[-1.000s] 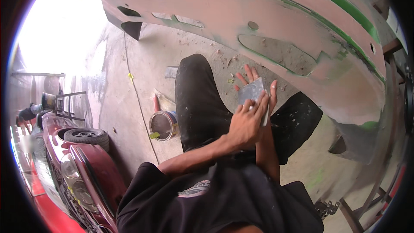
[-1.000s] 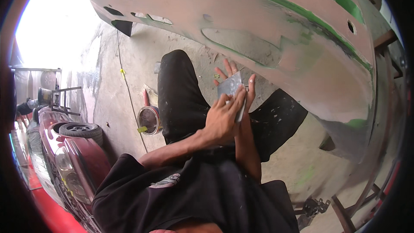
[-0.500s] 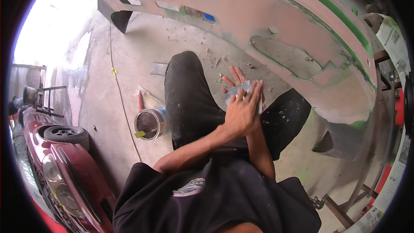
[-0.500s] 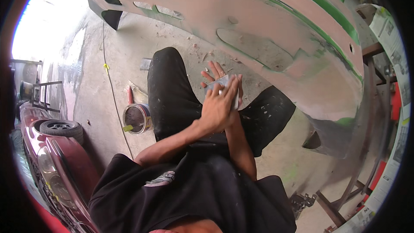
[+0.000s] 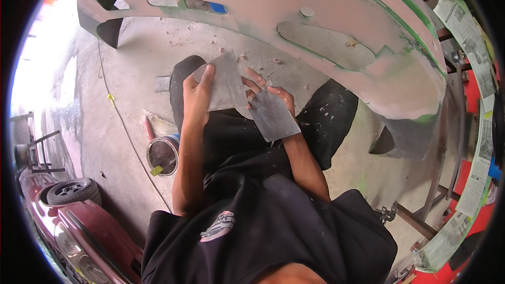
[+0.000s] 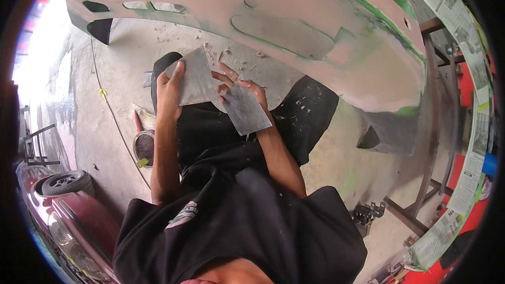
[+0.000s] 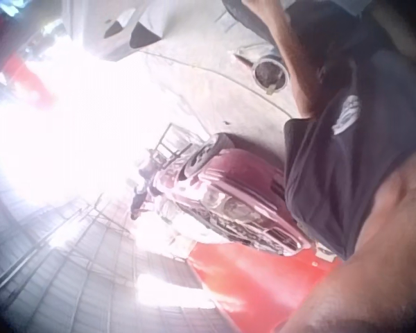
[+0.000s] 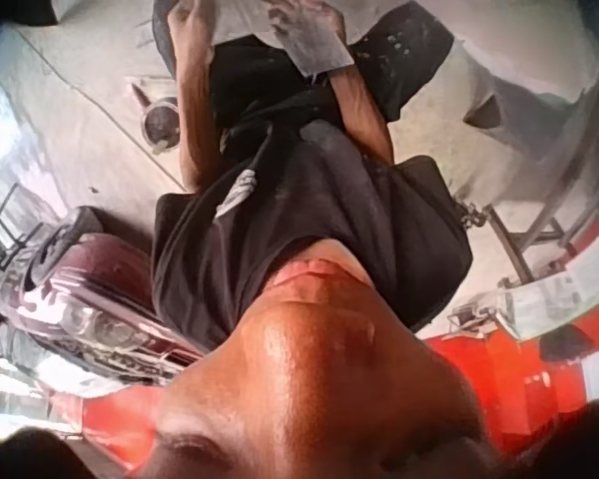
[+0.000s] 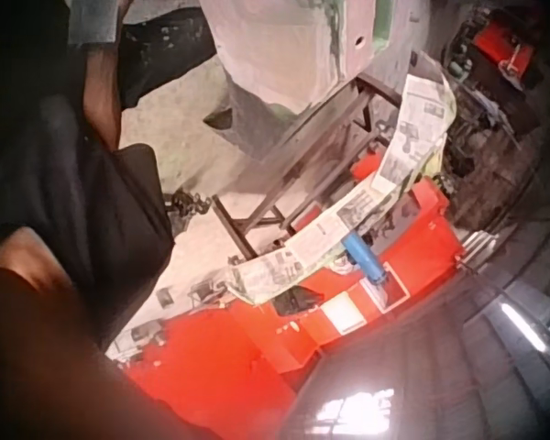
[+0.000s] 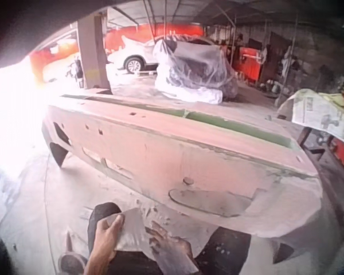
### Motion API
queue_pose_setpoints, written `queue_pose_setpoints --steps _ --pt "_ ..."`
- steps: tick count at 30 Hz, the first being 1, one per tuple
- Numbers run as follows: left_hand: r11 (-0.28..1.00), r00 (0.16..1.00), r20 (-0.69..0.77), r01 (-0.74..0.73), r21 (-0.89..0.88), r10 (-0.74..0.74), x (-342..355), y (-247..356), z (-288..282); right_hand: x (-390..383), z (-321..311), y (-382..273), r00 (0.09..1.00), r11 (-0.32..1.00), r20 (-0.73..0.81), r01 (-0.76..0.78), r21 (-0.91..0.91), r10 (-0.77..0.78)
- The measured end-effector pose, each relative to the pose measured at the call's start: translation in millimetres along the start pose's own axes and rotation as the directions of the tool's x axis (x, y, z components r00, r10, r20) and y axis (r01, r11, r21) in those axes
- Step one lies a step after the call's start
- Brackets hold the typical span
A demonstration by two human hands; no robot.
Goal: Applying and smoothing white body filler onto a green car bumper using metal scrapers.
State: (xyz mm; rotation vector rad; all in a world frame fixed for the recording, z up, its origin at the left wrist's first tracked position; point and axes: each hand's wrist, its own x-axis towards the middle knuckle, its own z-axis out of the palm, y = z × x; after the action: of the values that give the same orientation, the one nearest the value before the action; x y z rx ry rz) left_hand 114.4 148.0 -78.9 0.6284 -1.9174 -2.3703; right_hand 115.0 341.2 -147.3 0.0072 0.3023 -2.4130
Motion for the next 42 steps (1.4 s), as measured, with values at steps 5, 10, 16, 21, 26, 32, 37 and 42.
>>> queue_pose_setpoints --steps 5,10,16,21,26,32,37,42 --pt "0.925 0.994 -0.001 -0.102 0.365 0.11 5 -19 -1 9 14 -3 0.997 0.996 -0.01 -0.078 -0.049 0.077" --pt "0.932 0.982 0.097 -0.182 0.313 0.159 7 -27 -6 6 4 -8 0.988 0.983 0.033 -0.156 0.098 0.154" --pt "0.847 0.981 0.188 -0.065 0.527 -0.042 -16 3 -37 16 -7 -14 0.984 0.982 -0.117 0.149 0.115 -0.135" --pt "0.885 0.961 0.25 -0.213 0.414 0.115 -15 -11 -27 15 -2 0 0.995 0.994 -0.002 -0.103 0.04 0.104" --pt "0.769 0.978 0.067 -0.197 0.609 0.198 -15 -19 -35 10 -3 -6 0.998 0.987 0.006 -0.065 0.145 0.065" --pt "0.935 0.952 -0.09 -0.264 0.235 0.292 -1 56 -56 11 -17 -5 1.0 0.997 0.005 -0.023 0.08 0.022" --pt "0.933 0.939 -0.056 -0.327 0.152 0.338 32 102 -48 11 -23 2 0.997 0.997 -0.018 -0.073 0.029 0.074" --pt "0.928 0.956 -0.016 -0.281 0.246 0.293 40 121 -35 7 -25 1 0.998 0.999 -0.067 -0.008 0.052 0.011"
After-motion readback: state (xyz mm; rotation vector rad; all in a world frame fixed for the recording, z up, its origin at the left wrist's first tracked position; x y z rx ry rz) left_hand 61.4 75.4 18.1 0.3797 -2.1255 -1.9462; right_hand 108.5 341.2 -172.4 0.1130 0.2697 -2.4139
